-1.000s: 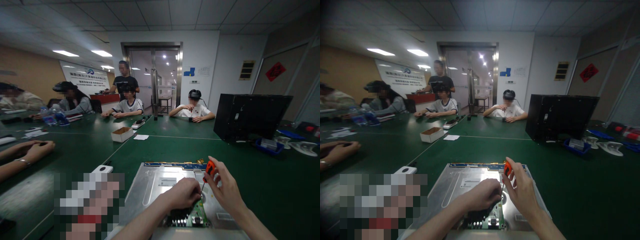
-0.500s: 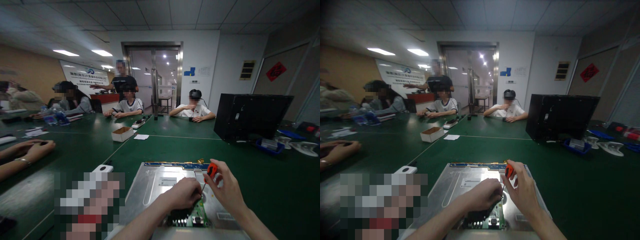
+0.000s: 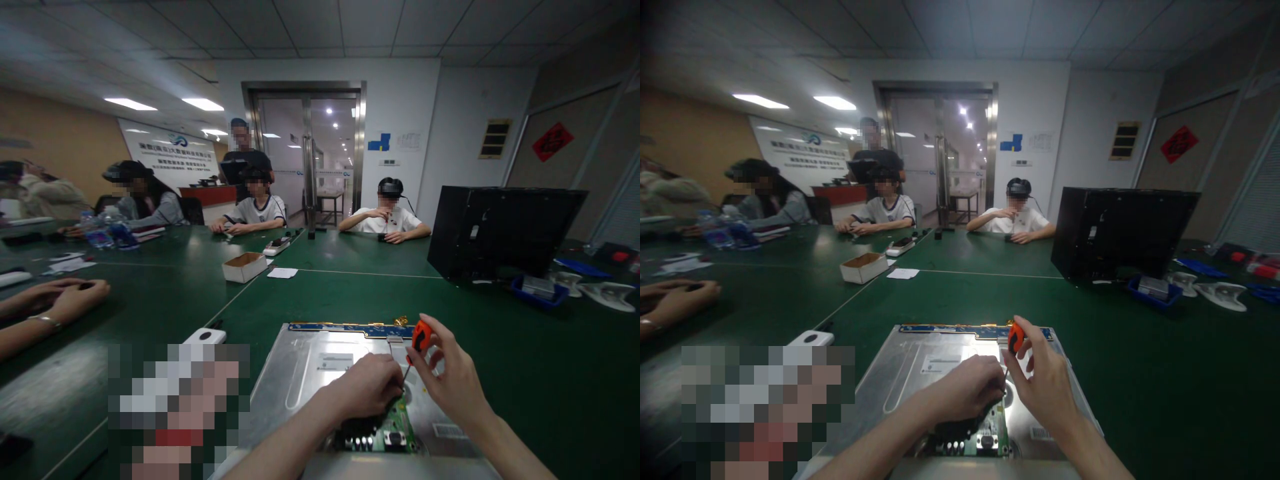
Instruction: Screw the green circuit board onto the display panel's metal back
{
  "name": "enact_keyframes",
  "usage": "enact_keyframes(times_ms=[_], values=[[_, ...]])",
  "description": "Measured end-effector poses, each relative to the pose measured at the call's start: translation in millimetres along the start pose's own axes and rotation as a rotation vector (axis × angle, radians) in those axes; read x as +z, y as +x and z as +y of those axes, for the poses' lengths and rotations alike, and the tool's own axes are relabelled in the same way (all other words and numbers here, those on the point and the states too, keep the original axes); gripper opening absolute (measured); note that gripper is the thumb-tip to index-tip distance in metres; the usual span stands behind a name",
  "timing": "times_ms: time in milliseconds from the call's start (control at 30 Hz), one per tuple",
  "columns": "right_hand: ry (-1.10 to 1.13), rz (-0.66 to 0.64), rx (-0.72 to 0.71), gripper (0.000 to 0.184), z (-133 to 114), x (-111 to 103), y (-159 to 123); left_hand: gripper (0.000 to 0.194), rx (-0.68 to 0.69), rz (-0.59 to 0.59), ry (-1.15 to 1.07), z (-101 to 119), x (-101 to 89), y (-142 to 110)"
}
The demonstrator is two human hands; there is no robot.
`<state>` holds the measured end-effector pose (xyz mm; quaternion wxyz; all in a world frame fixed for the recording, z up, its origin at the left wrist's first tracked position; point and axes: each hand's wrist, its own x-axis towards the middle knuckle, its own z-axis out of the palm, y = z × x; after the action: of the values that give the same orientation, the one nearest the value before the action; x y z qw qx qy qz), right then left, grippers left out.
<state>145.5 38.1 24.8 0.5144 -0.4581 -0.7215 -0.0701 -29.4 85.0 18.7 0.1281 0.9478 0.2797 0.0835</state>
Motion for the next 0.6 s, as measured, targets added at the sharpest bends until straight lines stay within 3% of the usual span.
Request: enact_keyframes(times_ms=[167,333,600], values=[[0.026,-0.013,-0.041,0.039,-3.2,-2.1,5.3,0.003,-0.008,0.003,-0.014,-1.0,1.6,0.4],[0.064,-0.066,-0.018,0.045,-4.5,-3.0,3.7,0.002,-0.021,0.012,-0.008,1.1,0.1,-0.3],[0.029,-0.007,0.02,0.041,3.0,1.7,-1.4,0.007,0.011,0.002,-0.016,-0.8,0.4,-0.9]])
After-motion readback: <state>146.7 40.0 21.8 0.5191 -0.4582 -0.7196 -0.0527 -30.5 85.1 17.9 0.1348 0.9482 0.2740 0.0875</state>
